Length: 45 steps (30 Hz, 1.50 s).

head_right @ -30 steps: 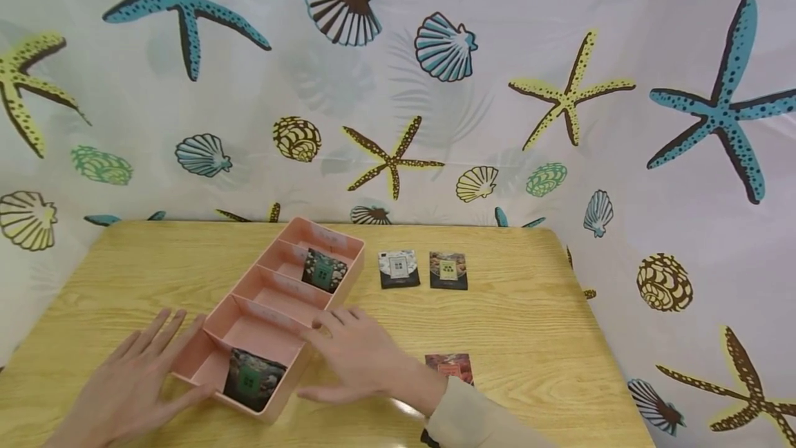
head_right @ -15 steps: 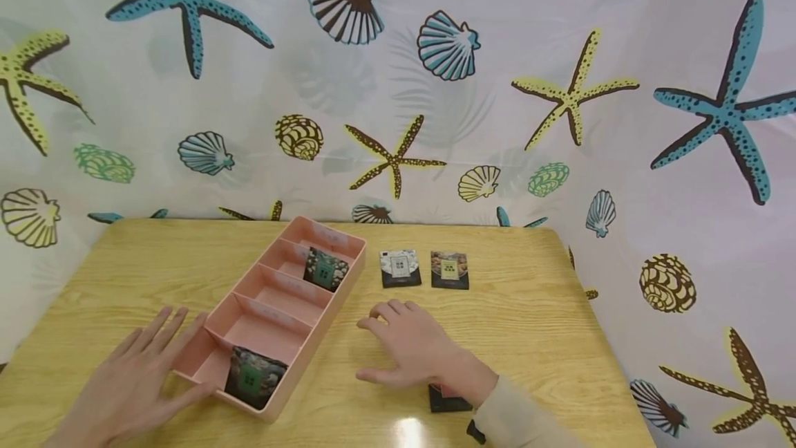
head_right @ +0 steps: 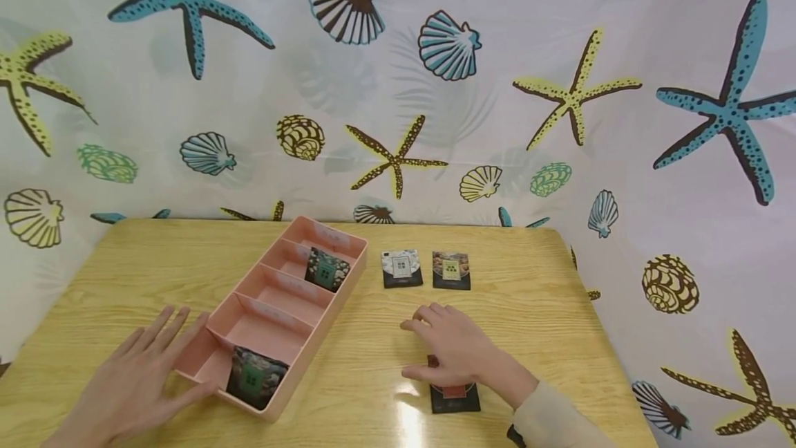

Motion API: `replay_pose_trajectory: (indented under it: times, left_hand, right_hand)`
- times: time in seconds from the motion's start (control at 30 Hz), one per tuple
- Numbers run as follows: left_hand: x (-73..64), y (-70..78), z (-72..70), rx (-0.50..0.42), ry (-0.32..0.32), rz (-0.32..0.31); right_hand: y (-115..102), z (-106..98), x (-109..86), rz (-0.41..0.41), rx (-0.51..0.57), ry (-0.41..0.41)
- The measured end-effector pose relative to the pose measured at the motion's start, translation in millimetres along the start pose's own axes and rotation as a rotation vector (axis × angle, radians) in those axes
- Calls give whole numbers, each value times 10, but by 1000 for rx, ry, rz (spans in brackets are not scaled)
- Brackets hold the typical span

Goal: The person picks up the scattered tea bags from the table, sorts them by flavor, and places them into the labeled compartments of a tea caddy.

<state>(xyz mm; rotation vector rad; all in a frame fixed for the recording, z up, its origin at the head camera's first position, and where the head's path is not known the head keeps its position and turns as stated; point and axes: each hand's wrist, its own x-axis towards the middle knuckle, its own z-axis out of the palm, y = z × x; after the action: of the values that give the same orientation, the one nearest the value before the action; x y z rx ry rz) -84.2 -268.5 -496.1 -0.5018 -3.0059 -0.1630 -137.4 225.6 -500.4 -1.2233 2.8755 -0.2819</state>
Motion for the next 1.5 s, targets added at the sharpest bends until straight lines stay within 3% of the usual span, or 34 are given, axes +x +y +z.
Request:
replay_pose_trajectory:
  times: [0.5, 0.9, 1.5]
  left_hand:
    - [13, 11, -16, -22, -47, -14]
    - [14, 10, -13, -14, -57, -19]
    - [6, 0, -20, -14, -50, -22]
  right_hand:
    - [208, 126, -316, 48, -69, -43]
    - [245, 237, -533, 105, -98, -94]
    - [218, 250, -537, 83, -95, -67]
